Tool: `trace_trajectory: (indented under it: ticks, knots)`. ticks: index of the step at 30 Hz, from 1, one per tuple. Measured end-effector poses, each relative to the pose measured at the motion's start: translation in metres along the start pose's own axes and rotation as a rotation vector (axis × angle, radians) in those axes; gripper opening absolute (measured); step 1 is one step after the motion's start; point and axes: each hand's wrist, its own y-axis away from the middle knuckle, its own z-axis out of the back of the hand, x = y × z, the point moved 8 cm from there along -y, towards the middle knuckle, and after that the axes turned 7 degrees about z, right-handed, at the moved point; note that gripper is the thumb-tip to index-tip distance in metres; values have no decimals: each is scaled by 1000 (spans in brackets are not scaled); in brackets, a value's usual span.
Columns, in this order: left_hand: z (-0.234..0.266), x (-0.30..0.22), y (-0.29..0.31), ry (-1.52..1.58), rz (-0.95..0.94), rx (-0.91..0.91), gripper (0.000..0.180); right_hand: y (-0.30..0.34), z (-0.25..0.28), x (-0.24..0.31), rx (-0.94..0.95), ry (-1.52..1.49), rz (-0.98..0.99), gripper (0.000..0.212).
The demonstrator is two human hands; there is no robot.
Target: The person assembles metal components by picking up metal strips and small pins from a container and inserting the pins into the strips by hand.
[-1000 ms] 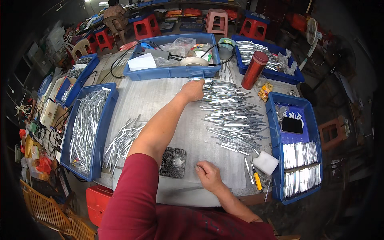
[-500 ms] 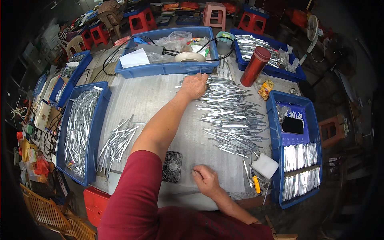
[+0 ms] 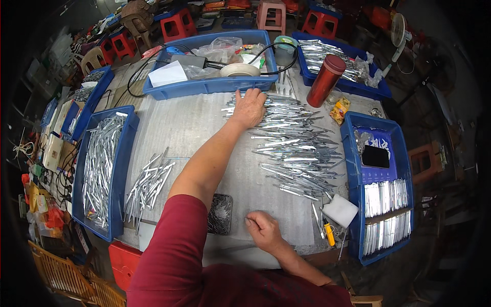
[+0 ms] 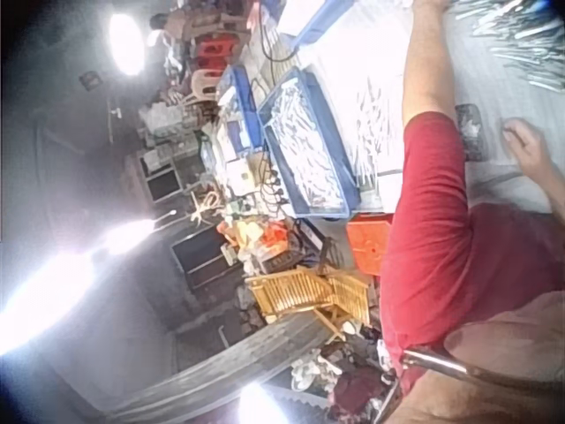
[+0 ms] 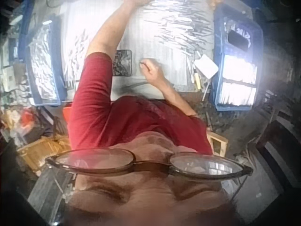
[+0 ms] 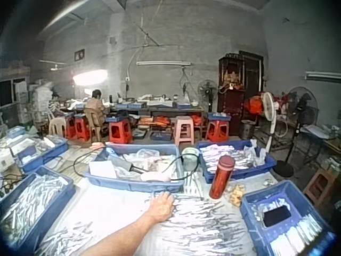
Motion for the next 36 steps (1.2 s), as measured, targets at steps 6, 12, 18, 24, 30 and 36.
trace_trajectory:
  ticks: [6, 12, 18, 24, 30, 36]
  knots:
    - [-4, 5, 2, 106, 67, 6, 35, 0, 0, 1, 2, -9, 24, 8]
    - [-5, 5, 1, 119, 65, 7, 37, 0, 0, 1, -9, -5, 63, 8]
    - [4, 7, 5, 176, 72, -70, 35, -1, 0, 2, -18, -13, 61, 8]
    - [49, 13, 15, 222, -17, -227, 27, 1, 1, -1, -7, -3, 21, 9]
    - [121, 66, 76, 335, 10, -430, 19, 3, -1, -4, -16, -17, -26, 9]
    - [154, 144, 177, 447, 332, -316, 18, 10, -9, -26, -6, -88, -147, 10]
